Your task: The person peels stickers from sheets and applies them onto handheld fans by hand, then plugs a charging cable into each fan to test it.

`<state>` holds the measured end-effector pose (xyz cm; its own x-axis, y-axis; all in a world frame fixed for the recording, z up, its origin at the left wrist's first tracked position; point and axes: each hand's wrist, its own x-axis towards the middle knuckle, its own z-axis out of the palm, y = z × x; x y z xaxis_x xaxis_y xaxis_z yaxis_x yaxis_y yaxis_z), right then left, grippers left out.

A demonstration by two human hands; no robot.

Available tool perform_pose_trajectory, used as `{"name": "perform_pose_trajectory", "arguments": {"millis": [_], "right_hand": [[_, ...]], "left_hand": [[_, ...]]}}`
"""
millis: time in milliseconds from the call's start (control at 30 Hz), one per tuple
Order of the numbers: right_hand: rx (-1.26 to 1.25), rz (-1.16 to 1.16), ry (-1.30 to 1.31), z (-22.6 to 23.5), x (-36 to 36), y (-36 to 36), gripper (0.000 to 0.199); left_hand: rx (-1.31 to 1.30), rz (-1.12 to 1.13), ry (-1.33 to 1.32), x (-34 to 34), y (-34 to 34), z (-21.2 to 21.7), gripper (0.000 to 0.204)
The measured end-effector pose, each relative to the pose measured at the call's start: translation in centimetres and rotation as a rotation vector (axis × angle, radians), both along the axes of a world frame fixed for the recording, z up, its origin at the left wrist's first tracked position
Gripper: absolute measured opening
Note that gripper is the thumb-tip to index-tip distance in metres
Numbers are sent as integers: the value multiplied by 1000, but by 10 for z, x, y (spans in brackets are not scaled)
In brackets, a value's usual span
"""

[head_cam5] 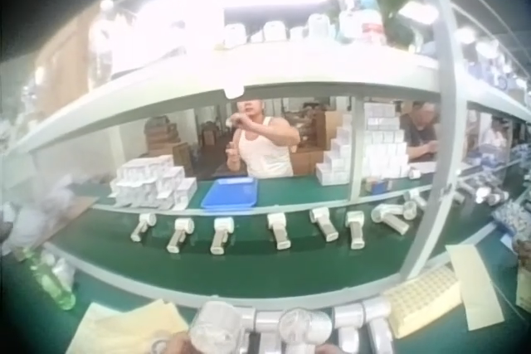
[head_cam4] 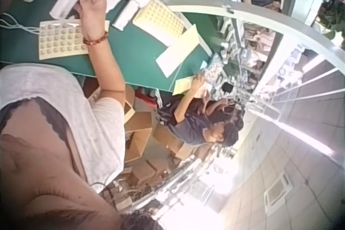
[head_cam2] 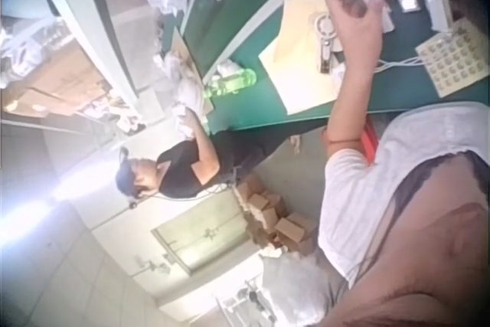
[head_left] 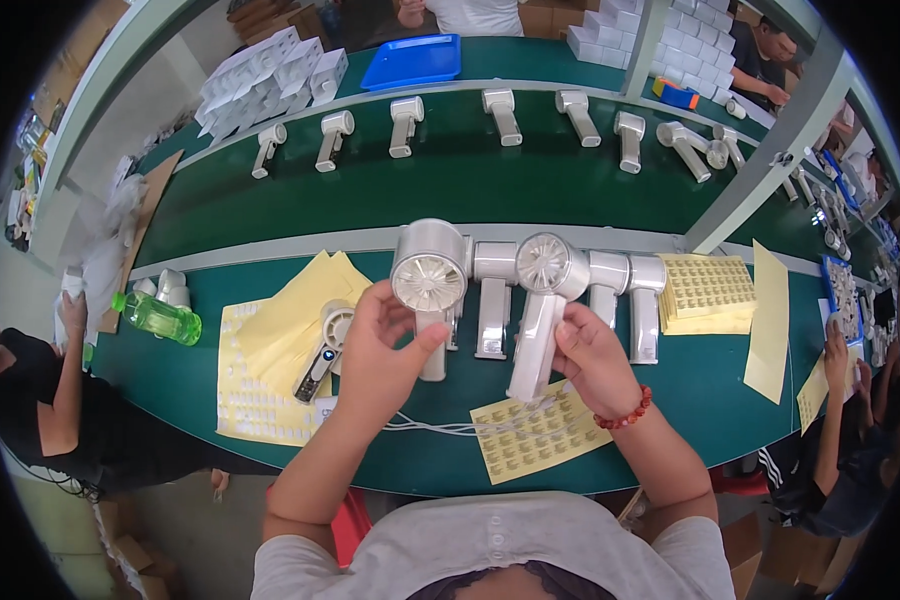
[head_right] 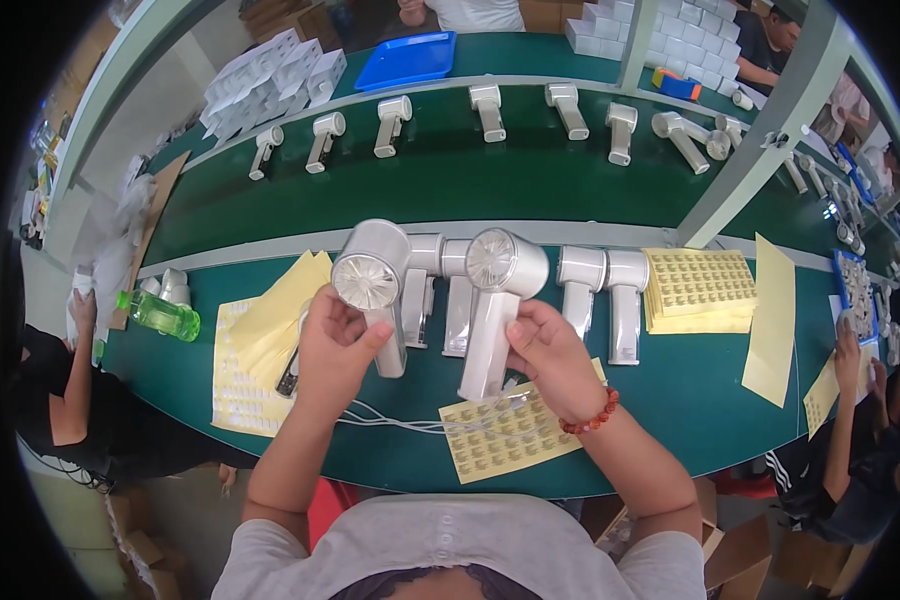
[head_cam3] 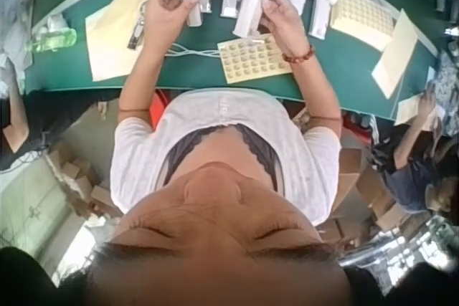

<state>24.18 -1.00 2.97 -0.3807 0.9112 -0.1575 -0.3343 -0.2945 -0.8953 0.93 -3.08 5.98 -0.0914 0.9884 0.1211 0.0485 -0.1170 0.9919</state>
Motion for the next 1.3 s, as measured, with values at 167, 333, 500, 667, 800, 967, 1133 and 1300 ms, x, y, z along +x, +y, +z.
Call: {"name": "perform_pose_trajectory", "arguments": {"millis": [167, 333, 500, 667, 800, 967, 1133, 1300], "right_hand": [[190, -263, -307, -6, 11, 16, 28], [410, -343, -809, -17, 7, 30, 43], [344, -331, -1030, -11, -8, 25, 49], [420, -276, -1178, -15, -14, 30, 45], [502, -166, -1457, -14, -10, 34, 43], [638, -201, -1519, 4, 0, 21, 48], [582, -270, -1173, 6, 32, -8, 41], [457, -474, -1059, -2, 73, -27, 35]], "left_hand": [[-27, 38, 33, -22, 31, -6, 40], [-235, 87, 333, -48, 66, -28, 46], [-323, 131, 533, -43, 79, -27, 71], [-326, -17, 780, -50, 89, -43, 70], [-363, -95, 1049, -39, 91, -40, 69], [-349, -150, 1274, -38, 94, -14, 72], [-366, -91, 999, -41, 95, -7, 89], [-566, -200, 761, -56, 97, 1, 91]]}}
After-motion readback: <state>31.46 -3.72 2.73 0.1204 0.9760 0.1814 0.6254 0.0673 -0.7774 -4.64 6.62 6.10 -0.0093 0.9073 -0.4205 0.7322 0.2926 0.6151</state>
